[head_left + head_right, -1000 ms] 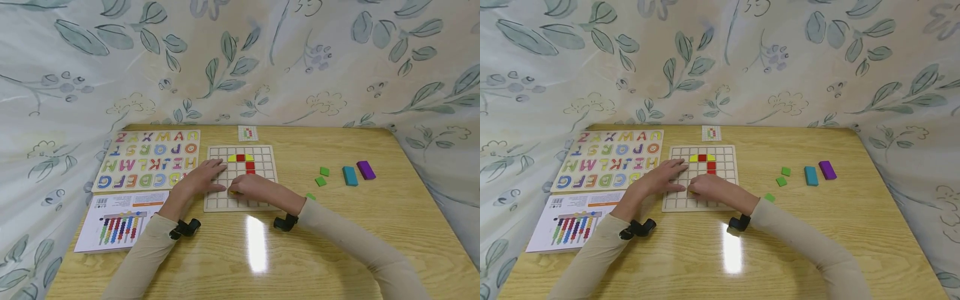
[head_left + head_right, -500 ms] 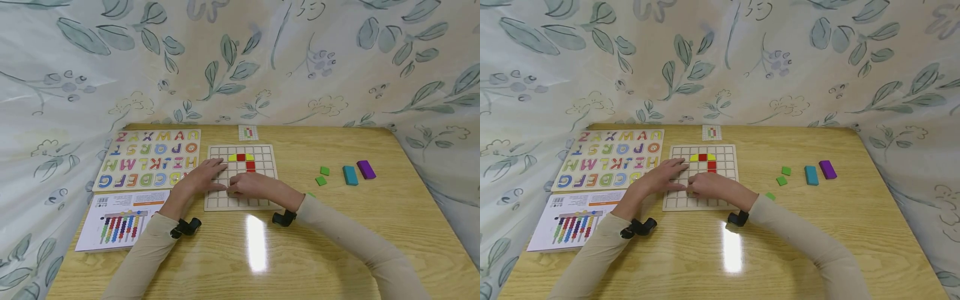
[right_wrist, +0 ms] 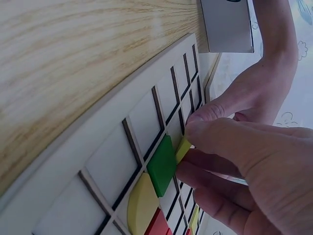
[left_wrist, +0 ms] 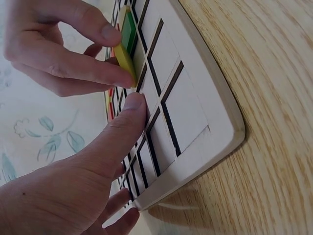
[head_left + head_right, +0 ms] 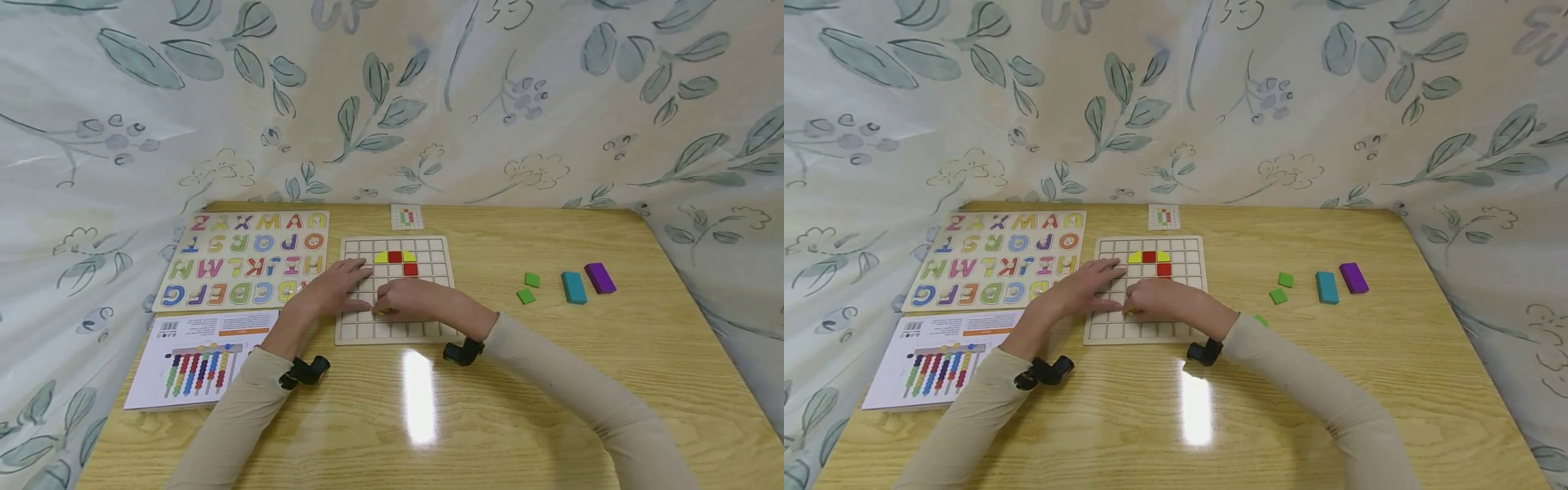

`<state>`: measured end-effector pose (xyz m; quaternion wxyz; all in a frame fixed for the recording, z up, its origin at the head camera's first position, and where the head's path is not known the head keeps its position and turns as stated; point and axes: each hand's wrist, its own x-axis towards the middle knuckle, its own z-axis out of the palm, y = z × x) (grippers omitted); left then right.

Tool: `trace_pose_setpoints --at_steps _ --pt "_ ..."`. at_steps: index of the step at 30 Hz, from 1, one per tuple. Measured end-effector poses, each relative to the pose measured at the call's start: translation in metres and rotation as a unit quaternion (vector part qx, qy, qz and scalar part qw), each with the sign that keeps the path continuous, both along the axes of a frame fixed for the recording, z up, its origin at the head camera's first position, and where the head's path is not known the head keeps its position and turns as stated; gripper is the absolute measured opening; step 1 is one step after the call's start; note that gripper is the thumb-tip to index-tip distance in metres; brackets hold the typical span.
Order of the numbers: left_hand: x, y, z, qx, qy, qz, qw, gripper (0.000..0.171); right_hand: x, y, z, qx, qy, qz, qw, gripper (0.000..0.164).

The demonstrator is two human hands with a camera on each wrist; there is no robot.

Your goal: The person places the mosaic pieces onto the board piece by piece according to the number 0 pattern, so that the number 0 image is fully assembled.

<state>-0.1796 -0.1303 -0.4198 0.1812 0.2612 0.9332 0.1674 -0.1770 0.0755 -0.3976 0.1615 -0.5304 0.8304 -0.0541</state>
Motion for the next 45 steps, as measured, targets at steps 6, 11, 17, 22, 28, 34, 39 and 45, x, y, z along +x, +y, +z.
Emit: trace_pose_setpoints --at_steps 6,11,17,22,28,34,39,45 --pt "0.001 0.001 -0.001 0.002 -0.005 -0.001 1.0000 0.073 0.001 0.000 -0.002 0.002 -0.007 0.002 1.000 0.022" --pt "0.002 0.000 -0.002 0.003 -0.004 -0.002 1.0000 0.072 0.002 -0.001 -0.004 0.009 -0.002 0.001 1.000 0.022" --pt "0.003 0.000 -0.002 0.002 -0.003 0.003 1.0000 0.072 0.003 -0.001 -0.006 0.007 0.010 0.004 1.000 0.021" --pt "0.002 0.001 -0.002 0.001 -0.008 0.004 1.0000 0.073 0.003 -0.001 -0.005 0.005 0.005 -0.001 1.000 0.022" --pt "0.002 0.000 -0.001 0.000 -0.015 0.000 0.9999 0.072 0.003 -0.001 -0.006 0.010 -0.002 -0.005 1.000 0.023" --pt "0.001 0.000 0.000 -0.003 -0.026 0.001 0.9997 0.073 0.006 -0.002 -0.006 0.022 0.020 -0.026 0.999 0.021" --pt "0.000 0.000 0.002 -0.009 -0.027 0.006 0.9996 0.074 0.018 -0.002 -0.011 0.014 0.145 0.004 0.989 0.013" --pt "-0.001 0.000 0.002 -0.009 -0.020 -0.004 0.9997 0.073 0.028 0.004 -0.016 -0.013 0.178 -0.025 0.984 0.012"
